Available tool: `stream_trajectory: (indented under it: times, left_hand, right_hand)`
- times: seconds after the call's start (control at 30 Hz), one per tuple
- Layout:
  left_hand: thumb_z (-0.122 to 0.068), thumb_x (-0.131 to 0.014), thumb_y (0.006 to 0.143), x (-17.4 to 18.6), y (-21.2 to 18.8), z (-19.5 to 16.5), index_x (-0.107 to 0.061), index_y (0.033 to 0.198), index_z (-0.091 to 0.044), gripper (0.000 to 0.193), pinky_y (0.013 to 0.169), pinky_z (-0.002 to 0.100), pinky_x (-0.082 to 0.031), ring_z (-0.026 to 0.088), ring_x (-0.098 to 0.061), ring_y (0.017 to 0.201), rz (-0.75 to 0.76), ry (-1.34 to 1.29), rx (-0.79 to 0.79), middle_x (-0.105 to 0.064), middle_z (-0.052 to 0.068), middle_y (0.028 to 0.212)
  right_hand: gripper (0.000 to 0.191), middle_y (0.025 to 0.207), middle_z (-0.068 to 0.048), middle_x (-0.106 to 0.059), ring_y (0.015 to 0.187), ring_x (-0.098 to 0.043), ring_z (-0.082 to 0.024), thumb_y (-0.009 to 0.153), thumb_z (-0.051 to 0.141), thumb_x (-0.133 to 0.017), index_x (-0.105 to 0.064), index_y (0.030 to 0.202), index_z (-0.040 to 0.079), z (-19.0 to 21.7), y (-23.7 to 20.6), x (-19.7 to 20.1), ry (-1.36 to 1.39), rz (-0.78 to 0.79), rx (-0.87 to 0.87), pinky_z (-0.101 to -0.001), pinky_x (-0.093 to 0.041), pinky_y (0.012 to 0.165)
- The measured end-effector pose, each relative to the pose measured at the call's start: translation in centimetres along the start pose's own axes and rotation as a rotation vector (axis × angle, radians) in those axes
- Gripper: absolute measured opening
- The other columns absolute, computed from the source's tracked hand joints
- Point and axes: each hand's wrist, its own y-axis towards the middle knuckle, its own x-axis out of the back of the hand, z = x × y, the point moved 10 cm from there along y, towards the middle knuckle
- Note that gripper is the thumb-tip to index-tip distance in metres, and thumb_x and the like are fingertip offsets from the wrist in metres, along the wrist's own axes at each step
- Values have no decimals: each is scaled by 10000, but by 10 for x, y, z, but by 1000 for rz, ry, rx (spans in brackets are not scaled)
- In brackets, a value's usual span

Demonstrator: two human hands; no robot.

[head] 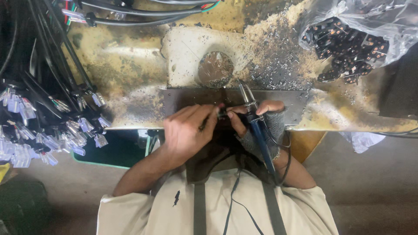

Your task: The person repeatedly solders small black plastic connectors to the ends of multi-colored wires using a soldering iron. They pick up a wire, apply the soldering iron to the connector, and place the finished unit aside, repeating the process throughout the clip.

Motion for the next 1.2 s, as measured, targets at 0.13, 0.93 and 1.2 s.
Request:
stream_trajectory:
  times: [0.13, 0.93, 1.2]
  left_hand:
    - [-113, -775, 938, 11, 17, 17, -700, 878, -82, 101, 569, 405, -511, 300, -690, 653, -40, 92, 145, -701, 94, 767]
    - [-72, -758, 956, -9, -24, -8, -712, 950, -39, 57, 545, 381, -486, 264, -617, 594, -73, -9, -70, -643, 95, 735]
    - [-91, -760, 906, -19, -3, 8, -737, 932, -71, 40, 563, 387, -494, 256, -671, 634, 413, -334, 144, -666, 81, 796]
  right_hand:
    - [280, 807, -18, -630, 785, -553, -190, 838, 116, -847, -603, 969, 160, -9, -8, -2, -158, 32, -29, -302, -368, 800]
    - [492, 991, -95, -647, 948, -724, -199, 887, 44, -861, -400, 1044, 113, -29, -21, -39, 347, 122, 59, -322, -575, 861]
    - [327, 788, -61, -597, 700, -589, -140, 854, 58, -787, -469, 915, 15, -33, -15, -34, 379, 230, -54, -266, -463, 661]
